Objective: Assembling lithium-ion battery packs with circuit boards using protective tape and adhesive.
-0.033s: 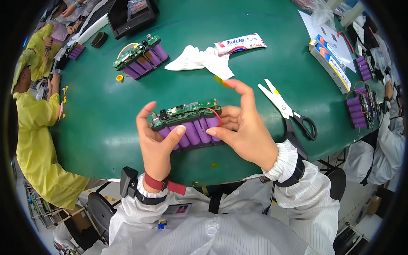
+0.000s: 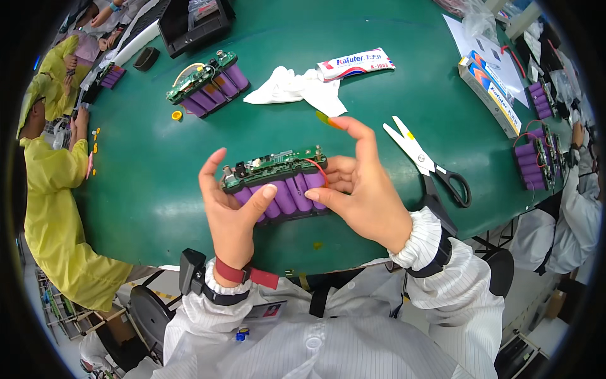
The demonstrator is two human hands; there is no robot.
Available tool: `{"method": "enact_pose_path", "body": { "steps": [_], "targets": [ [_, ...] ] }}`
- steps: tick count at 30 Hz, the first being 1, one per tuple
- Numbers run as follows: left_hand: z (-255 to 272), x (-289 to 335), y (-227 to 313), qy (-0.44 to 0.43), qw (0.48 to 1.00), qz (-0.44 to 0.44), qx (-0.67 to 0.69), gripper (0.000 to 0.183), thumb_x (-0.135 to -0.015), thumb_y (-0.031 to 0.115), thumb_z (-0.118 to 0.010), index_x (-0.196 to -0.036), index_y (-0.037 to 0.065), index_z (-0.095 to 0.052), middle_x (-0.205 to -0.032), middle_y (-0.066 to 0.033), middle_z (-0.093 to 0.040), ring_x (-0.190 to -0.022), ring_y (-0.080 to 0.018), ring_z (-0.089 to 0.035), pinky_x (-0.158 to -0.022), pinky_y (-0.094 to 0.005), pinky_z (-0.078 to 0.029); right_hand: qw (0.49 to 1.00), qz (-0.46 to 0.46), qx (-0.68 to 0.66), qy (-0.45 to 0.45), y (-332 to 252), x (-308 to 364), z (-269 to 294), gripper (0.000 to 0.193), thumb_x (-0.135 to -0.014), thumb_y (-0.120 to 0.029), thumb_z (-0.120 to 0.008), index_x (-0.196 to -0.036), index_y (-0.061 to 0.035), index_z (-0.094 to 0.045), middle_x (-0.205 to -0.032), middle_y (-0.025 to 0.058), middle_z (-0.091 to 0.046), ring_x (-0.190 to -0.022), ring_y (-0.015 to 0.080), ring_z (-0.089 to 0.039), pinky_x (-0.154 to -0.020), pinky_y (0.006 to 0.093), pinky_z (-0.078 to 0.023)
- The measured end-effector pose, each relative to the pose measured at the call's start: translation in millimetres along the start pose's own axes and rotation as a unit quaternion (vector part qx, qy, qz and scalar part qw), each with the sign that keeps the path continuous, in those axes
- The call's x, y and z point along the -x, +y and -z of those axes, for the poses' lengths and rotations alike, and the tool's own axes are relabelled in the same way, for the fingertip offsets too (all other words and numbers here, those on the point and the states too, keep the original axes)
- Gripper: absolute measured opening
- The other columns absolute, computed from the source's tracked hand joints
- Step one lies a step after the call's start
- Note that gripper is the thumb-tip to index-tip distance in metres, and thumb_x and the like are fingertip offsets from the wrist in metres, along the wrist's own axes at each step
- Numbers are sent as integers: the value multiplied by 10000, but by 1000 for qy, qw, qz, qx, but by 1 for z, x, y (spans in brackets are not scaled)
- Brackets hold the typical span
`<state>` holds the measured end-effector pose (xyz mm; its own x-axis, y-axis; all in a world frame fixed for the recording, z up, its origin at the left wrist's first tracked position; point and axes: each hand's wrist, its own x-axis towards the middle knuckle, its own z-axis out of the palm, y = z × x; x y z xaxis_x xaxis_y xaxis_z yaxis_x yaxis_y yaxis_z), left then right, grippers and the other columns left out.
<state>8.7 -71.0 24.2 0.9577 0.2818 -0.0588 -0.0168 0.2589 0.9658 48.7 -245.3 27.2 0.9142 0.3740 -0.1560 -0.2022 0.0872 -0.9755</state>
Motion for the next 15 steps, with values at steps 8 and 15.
{"method": "enact_pose_path", "body": {
  "steps": [8, 15],
  "targets": [
    [-11, 7, -15, 105, 983, -63, -133, 1000, -559, 141, -917, -1347, 53, -308, -1074, -113, -476, -950, -194, -548, -803, -315, -492, 999, 36, 36, -3, 7, 4, 0, 795, -789, 105, -665, -1386, -95, -180, -1029, 146, -627, -940, 201, -641, -843, 322, -528],
    [-12, 7, -20, 101, 983, -84, -128, 976, -562, 130, -911, -1341, 67, -325, -1050, -104, -484, -943, -190, -551, -798, -309, -493, 995, 69, 68, 5, 12, 7, 1, 791, -785, 72, -683, -1386, -83, -191, -1021, 152, -643, -933, 211, -648, -831, 326, -522]
  ]
}}
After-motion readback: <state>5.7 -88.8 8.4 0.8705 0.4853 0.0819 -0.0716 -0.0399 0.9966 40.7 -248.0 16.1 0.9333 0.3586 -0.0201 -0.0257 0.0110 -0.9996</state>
